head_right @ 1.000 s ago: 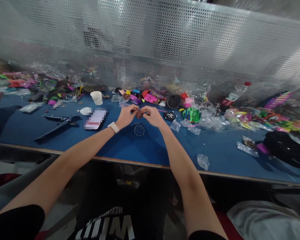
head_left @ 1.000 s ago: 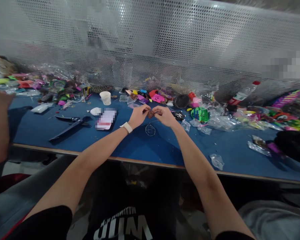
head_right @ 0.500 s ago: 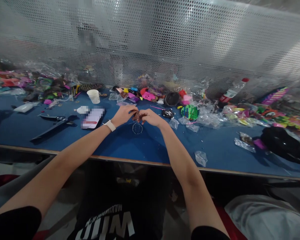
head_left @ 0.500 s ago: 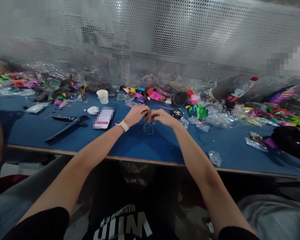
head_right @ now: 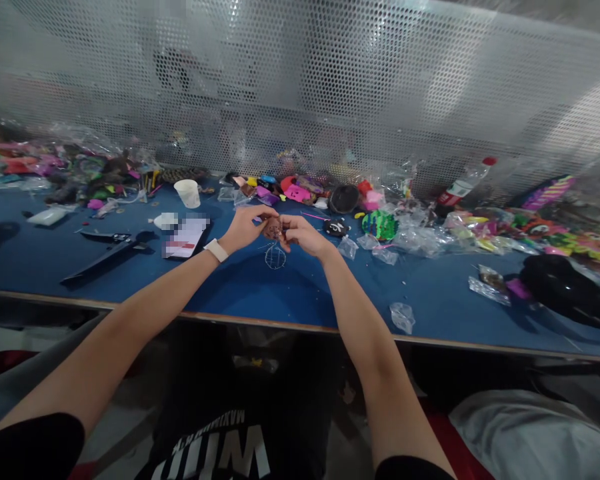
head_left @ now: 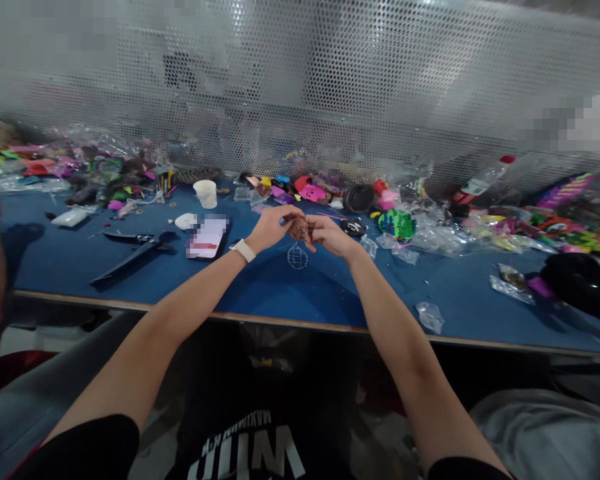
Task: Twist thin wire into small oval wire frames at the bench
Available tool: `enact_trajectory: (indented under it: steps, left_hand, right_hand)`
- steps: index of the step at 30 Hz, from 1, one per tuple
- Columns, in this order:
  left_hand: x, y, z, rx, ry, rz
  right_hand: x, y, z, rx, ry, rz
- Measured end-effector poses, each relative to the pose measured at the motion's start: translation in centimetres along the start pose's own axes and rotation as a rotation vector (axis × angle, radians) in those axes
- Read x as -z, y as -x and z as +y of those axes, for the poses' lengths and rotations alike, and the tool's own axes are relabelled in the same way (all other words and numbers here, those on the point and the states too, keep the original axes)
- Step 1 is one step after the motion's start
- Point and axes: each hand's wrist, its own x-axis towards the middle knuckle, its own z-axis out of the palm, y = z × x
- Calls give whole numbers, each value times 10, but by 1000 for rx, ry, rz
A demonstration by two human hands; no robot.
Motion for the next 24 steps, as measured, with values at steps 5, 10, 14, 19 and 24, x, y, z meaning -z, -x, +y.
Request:
enact_trajectory:
  steps: [5,10,14,19,24]
  left_hand:
    - [3,-1,3,9,24,-22]
    - [0,-3,-2,100,186,-53]
    - [-5,-4,-10,144,300,-80]
    - [-11,-1,-13,168,341,-22]
    - [-17,-2,-17,159,350,-4]
  right_hand:
    - [6,-3,7,0,-17,143]
    - [13,-1,5,35,-62,295]
    - [13,0,4,26,-37,314]
    - [10,0,4,21,72,349]
    - [9,1,4,37,138,270]
